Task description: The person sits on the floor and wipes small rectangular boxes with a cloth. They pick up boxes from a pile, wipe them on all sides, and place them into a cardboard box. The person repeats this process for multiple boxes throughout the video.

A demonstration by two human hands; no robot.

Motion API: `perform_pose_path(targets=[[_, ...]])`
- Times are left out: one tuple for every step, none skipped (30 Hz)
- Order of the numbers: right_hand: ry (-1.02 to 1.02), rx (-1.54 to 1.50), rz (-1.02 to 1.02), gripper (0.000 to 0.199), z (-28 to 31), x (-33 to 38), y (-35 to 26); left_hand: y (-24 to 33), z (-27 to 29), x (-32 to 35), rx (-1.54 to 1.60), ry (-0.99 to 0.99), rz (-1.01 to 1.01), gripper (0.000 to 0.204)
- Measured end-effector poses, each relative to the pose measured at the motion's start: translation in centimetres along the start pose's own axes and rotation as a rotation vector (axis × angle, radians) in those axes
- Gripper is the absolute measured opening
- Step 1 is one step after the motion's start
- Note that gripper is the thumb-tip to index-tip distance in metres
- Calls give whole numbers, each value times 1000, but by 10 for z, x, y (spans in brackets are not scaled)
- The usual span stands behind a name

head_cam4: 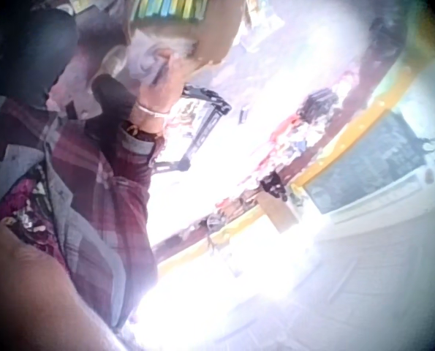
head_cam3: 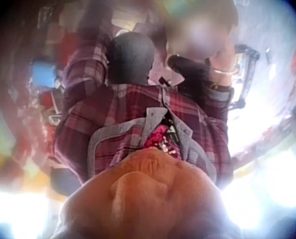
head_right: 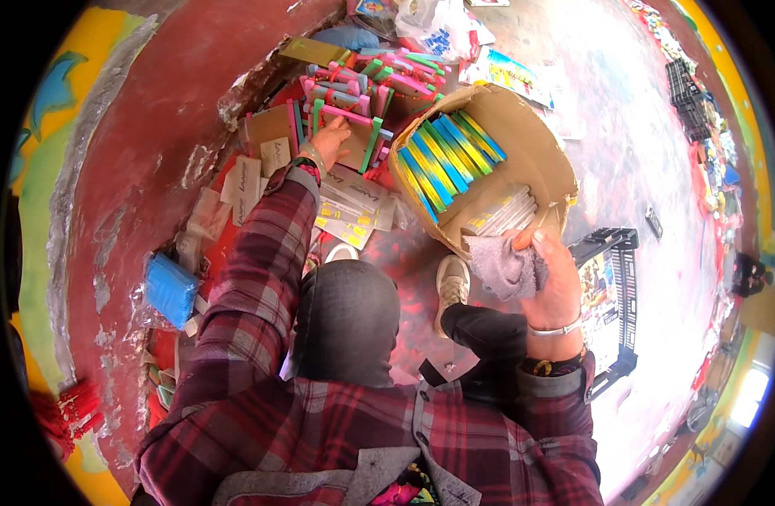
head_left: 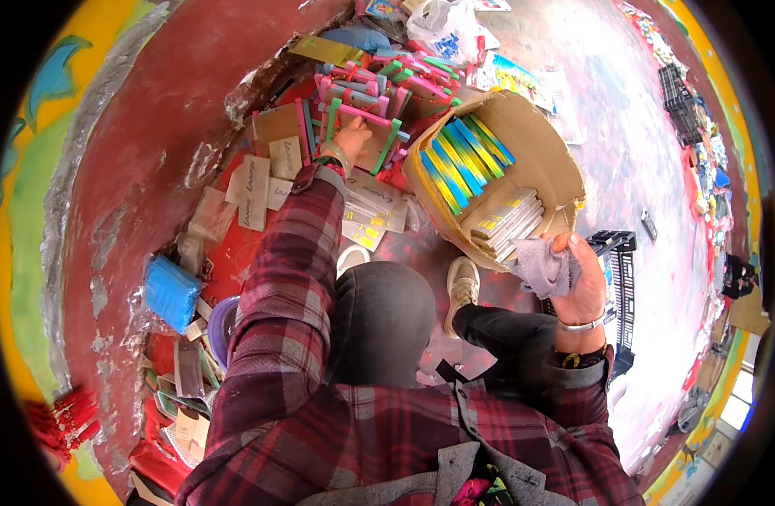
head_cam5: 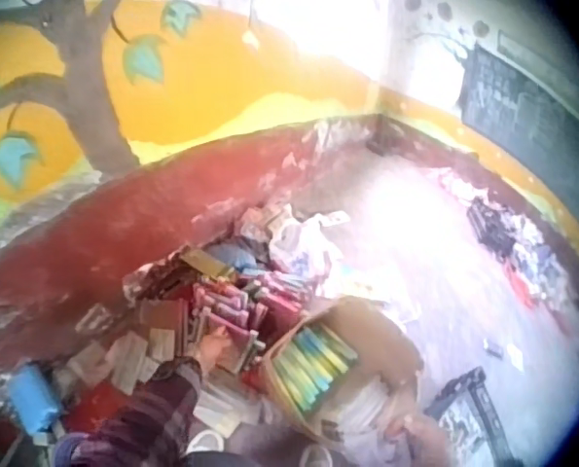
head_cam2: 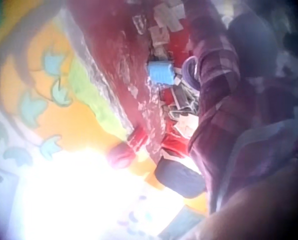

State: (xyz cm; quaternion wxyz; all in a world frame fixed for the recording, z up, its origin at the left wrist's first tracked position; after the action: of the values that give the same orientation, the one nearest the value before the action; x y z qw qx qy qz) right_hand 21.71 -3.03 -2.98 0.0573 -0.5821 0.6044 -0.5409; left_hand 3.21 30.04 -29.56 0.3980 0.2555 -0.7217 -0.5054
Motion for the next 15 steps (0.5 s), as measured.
perform_pose_path(targets=[[5,-11,-9,26,1,0,0,-2,7,0,-33,43,-19,58],[10,-22,-18,26,2,1,0,-6,12,2,3,46,-18,56],[7,-18,-22,26,1,2,0,-10,19,6,38,52,-16,53],[5,-14,-26,26,1,3,-1,-15,26,12,73,58,-15,50],[2,-10,-29,26,1,3,0,-20,37,20,147,139,-42,38],[-1,-7,-28,25,1,3,1,-32,50,30,161,207,5,34],[-4,-5,-22,25,1,3,1,-47,63,38,174,272,49,30],[-6,-3,-16,25,1,3,1,-63,74,47,187,336,92,26],[6,-12,-17,25,3,4,2,-81,81,58,102,366,180,22],[18,-20,-16,25,3,5,3,-100,87,72,16,395,266,19],[25,-28,-16,25,3,6,3,-123,99,82,-74,431,346,17],[35,-18,-18,25,4,6,3,-147,109,91,-157,462,431,16],[16,-8,-35,25,0,4,2,-212,137,88,126,586,414,17],[-37,19,-74,25,-9,-8,-1,-275,174,102,422,759,385,20],[19,35,-46,25,-2,-7,4,-253,128,94,218,579,422,25]])
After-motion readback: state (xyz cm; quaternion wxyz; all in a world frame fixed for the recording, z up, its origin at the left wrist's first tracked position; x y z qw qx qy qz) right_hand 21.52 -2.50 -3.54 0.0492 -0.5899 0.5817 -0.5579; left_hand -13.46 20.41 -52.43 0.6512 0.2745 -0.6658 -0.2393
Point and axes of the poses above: each hand's wrist, its own x-axis away from the middle knuckle, its own z-axis out of the back of the hand, y = z × x, the point moved 7 cm from there along -x, towards the middle knuckle, and after that the axes turned 13 degrees about -z, right-handed, at the moved point
